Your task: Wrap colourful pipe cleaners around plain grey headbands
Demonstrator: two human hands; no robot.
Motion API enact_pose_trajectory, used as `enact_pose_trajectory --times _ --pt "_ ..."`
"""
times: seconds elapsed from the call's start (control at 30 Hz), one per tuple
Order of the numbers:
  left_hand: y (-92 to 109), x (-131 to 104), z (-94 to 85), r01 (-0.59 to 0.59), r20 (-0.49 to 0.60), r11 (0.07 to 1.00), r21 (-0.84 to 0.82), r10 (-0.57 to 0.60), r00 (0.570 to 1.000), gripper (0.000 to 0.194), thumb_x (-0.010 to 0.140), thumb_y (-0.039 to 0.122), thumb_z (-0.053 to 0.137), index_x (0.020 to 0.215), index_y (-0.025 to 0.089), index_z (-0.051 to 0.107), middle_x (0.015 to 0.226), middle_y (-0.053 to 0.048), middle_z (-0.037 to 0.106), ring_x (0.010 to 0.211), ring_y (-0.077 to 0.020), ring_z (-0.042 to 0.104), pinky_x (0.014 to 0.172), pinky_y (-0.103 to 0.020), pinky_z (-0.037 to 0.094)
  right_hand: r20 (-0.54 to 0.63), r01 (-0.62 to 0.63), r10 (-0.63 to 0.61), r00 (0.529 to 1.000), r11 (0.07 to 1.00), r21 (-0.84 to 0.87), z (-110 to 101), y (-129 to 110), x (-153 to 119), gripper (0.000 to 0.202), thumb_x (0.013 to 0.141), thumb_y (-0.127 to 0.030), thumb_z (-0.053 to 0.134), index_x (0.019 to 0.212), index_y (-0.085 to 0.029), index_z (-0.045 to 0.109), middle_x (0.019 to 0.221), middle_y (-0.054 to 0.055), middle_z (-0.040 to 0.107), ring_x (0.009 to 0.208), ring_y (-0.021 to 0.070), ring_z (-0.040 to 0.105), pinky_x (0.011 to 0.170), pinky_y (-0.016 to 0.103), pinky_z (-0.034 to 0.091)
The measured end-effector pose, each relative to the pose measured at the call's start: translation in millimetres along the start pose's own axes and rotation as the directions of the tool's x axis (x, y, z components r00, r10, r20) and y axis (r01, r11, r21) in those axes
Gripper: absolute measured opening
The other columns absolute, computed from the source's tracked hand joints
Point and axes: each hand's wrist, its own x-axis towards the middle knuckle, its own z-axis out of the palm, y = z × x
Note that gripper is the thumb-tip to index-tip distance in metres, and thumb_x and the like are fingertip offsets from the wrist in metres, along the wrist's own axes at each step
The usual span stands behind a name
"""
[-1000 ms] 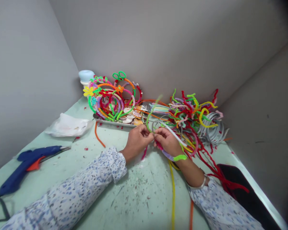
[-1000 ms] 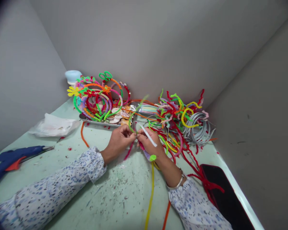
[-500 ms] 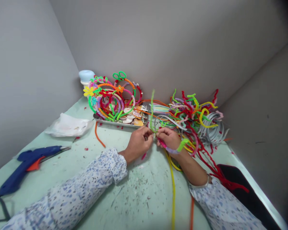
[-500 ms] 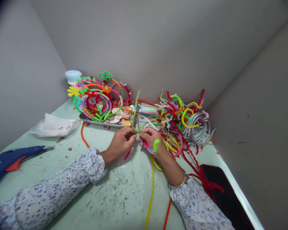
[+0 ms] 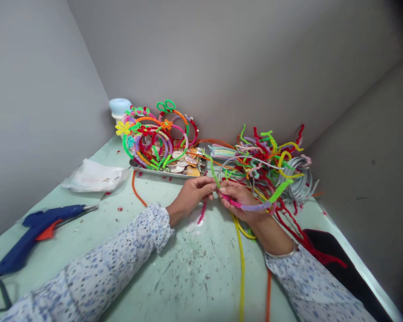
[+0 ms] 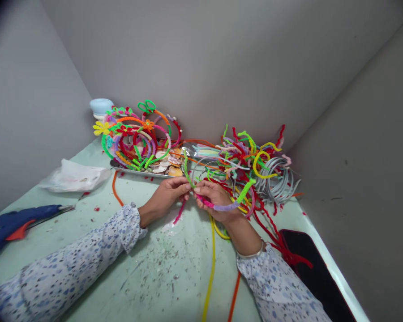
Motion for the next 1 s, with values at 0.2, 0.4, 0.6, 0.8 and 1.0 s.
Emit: enact_pose_trajectory --times 0.2,0.4,0.6,0.8,1.0 --pt "-0.1 1.3 -0.3 0.068 0.008 0.99 -0.125 -0.067 0.998 0.027 0.066 0.036 0.076 0.076 0.013 0.065 0.059 0.002 0.057 0.053 -0.0067 0.048 0.052 -0.021 0.035 0.065 -0.16 0.149 0.987 0.962 0.222 -0.3 -2.9 -0.4 0.02 0.068 -0.033 0.071 0.068 -0.021 0.055 0.06 -0.003 0.053 0.044 0.0082 0.044 0.041 0.021 0.034" --pt "-3.6 3.0 -0.6 0.09 -0.01 0.986 -0.142 -0.093 0.996 0.029 0.064 0.035 0.077 0.078 0.013 0.067 0.062 0.002 0.057 0.054 -0.0065 0.048 0.054 -0.022 0.036 0.02 -0.192 0.194 0.981 0.943 0.271 3.8 -4.7 -1.4 0.019 0.065 -0.033 0.072 0.067 -0.021 0.057 0.063 -0.001 0.057 0.046 0.0094 0.047 0.041 0.021 0.035" --pt "-8.8 3.1 -0.1 0.056 -0.081 0.992 -0.115 -0.065 0.995 0.038 0.063 0.041 0.078 0.086 0.013 0.068 0.072 -0.001 0.061 0.056 -0.007 0.049 0.053 -0.021 0.037 -0.017 -0.222 0.235 0.972 0.936 0.274 4.9 -1.5 0.3 0.021 0.062 -0.031 0.073 0.072 -0.02 0.057 0.058 -0.004 0.057 0.043 0.007 0.048 0.039 0.018 0.036" --pt "-8.8 1.3 1.3 0.013 -0.164 0.999 -0.042 -0.02 0.986 0.033 0.066 0.039 0.076 0.084 0.013 0.066 0.069 0.0 0.062 0.057 -0.0077 0.05 0.055 -0.022 0.04 -0.062 -0.167 0.184 0.981 0.964 0.209 8.6 4.1 3.5 0.021 0.065 -0.031 0.071 0.075 -0.017 0.06 0.051 -0.004 0.059 0.04 0.0067 0.048 0.038 0.016 0.035" --pt "-6.4 0.0 3.9 -0.029 -0.22 0.999 0.037 0.037 0.975 0.023 0.07 0.033 0.071 0.078 0.013 0.064 0.066 0.001 0.059 0.056 -0.0076 0.049 0.053 -0.021 0.039 -0.175 -0.147 0.158 0.972 0.987 0.071 15.8 4.6 5.6 0.026 0.063 -0.037 0.071 0.074 -0.017 0.059 0.045 -0.002 0.06 0.034 0.0083 0.045 0.036 0.019 0.034"
